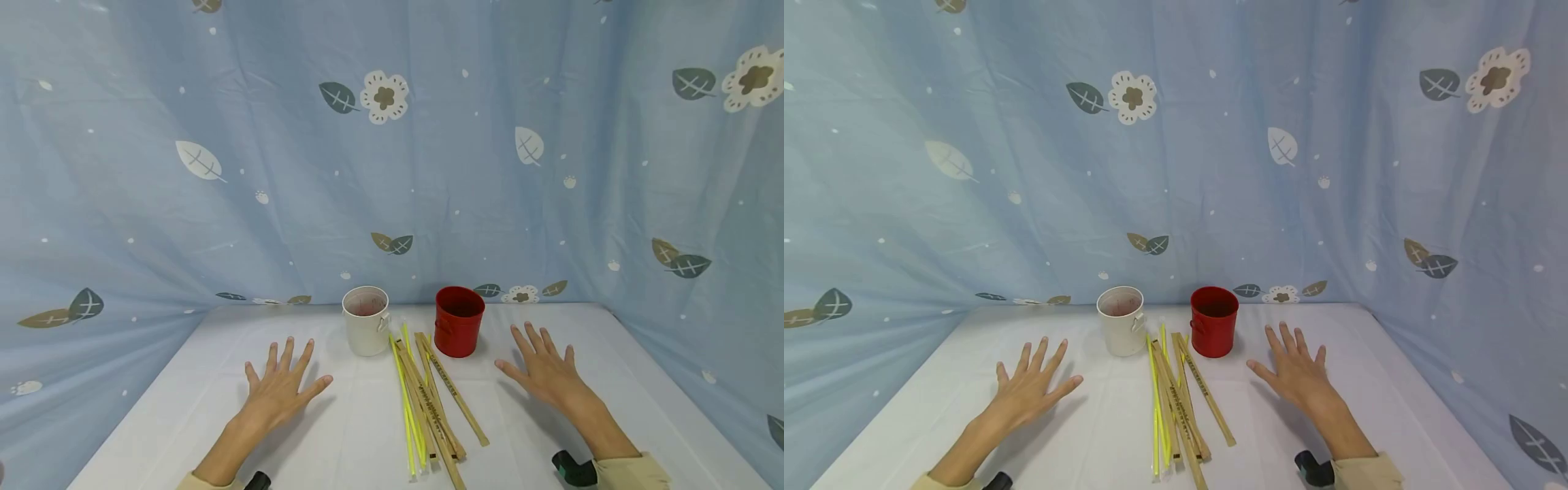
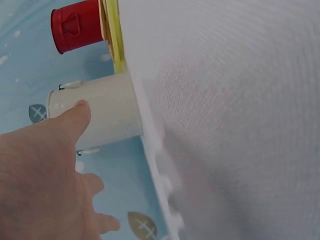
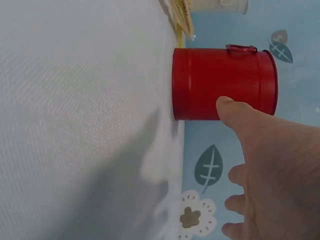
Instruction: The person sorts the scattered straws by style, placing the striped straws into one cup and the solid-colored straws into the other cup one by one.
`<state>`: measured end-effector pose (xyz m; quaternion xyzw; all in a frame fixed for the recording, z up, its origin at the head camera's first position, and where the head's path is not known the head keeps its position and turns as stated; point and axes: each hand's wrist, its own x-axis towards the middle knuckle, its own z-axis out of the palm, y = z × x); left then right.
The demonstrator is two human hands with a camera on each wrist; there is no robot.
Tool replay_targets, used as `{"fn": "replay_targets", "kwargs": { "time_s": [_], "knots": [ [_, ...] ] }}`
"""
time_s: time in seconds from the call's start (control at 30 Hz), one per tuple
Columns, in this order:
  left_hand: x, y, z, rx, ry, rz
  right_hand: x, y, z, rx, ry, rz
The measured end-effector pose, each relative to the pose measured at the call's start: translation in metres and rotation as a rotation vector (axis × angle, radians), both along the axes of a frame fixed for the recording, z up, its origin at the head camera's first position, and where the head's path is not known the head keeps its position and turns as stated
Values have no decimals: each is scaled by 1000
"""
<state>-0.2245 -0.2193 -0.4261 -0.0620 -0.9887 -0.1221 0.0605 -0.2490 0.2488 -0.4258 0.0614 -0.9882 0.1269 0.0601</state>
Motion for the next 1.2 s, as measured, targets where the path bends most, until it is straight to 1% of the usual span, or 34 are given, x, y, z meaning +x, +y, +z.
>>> {"fn": "replay_targets", "kwargs": {
  "time_s": [0.17,0.33,0.43,0.57,0.63,0.73,0.87,1.07,1.2],
  "knots": [
    [-1,1,0,0,14,-2,0,0,-1,3,-14,0],
    [-2,2,-3,10,43,-12,1,-1,0,14,-54,8],
    [-3,3,-4,13,75,-33,2,-3,2,29,-77,12],
    [-4,6,-4,16,137,-78,3,-9,8,38,-86,20],
    [-5,7,-4,28,157,-100,4,-13,12,41,-86,26],
    [-7,10,-2,79,156,-120,5,-20,18,44,-98,32],
    [-11,13,-1,147,146,-121,6,-32,25,31,-115,44],
    [-18,18,1,196,152,-120,7,-50,30,-1,-115,86],
    [-28,23,4,250,122,-123,9,-62,35,-25,-125,108]
  ]
}}
